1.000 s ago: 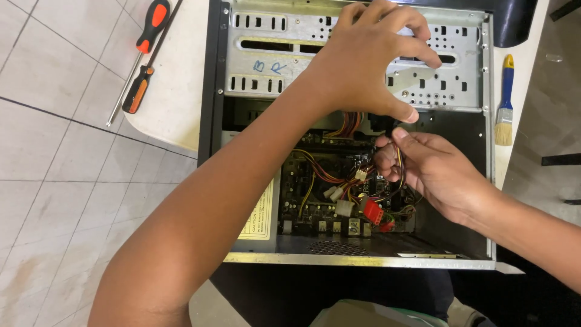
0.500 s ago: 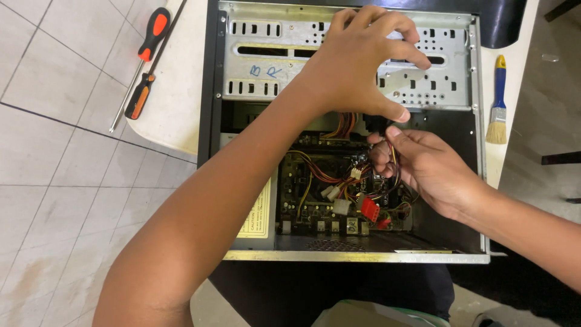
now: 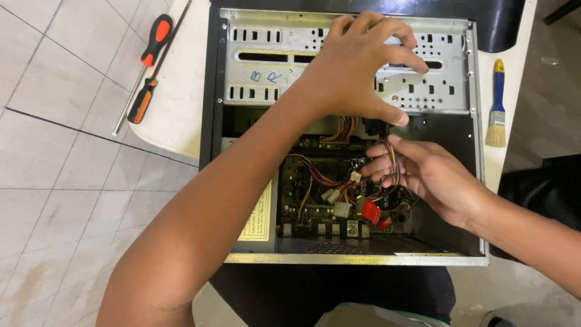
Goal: Disassembling a desktop computer by disconnecting internal power and data cables and using a screwdriver.
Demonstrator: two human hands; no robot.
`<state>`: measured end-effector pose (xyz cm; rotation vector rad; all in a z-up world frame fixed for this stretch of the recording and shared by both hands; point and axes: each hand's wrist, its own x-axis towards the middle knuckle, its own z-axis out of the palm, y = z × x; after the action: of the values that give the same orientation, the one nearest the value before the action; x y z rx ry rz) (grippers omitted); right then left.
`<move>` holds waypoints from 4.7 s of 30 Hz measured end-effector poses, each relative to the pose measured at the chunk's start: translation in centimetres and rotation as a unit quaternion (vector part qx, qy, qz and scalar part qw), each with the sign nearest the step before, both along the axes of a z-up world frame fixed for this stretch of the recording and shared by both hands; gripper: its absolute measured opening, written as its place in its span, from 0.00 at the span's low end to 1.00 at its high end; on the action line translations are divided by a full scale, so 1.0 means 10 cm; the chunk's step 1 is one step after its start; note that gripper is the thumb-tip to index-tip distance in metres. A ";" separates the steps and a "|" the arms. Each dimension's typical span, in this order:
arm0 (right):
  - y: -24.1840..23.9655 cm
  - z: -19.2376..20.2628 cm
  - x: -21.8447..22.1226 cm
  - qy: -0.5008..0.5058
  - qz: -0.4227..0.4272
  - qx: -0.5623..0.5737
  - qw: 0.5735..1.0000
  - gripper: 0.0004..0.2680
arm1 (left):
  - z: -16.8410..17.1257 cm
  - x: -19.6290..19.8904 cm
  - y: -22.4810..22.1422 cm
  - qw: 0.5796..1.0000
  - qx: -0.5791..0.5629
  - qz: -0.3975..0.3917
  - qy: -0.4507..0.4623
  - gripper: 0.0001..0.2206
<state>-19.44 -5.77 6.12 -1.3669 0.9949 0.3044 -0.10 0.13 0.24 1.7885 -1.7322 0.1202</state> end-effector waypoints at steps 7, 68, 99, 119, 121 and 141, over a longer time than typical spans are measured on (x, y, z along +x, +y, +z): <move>-0.05 -0.15 -0.06 -0.047 -0.023 -0.003 0.999 0.13 | -0.02 0.01 -0.01 1.000 -0.003 0.001 0.001 0.28; 0.00 -0.41 -0.11 -0.087 0.072 -0.159 0.981 0.16 | -0.02 0.00 -0.14 0.990 -0.007 -0.123 0.065 0.13; -0.10 0.08 -1.25 -0.341 0.219 -0.435 0.804 0.09 | 0.36 -0.15 0.05 0.987 0.143 -0.050 0.058 0.24; -0.36 -0.50 -1.47 -0.385 0.294 -0.465 0.741 0.10 | 0.54 -1.35 0.23 0.871 0.227 0.335 0.277 0.20; -0.36 -0.50 -1.48 -0.378 0.291 -0.456 0.751 0.11 | 0.53 -1.35 0.19 0.858 0.234 0.345 0.301 0.21; -0.37 -0.39 -1.44 -0.409 0.258 -0.472 0.737 0.08 | 0.47 -1.35 0.22 0.879 0.256 0.355 0.191 0.18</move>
<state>-33.88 -9.46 2.18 -2.3931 -0.0948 -0.4836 -13.56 2.28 4.99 2.5546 -0.7993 -0.4026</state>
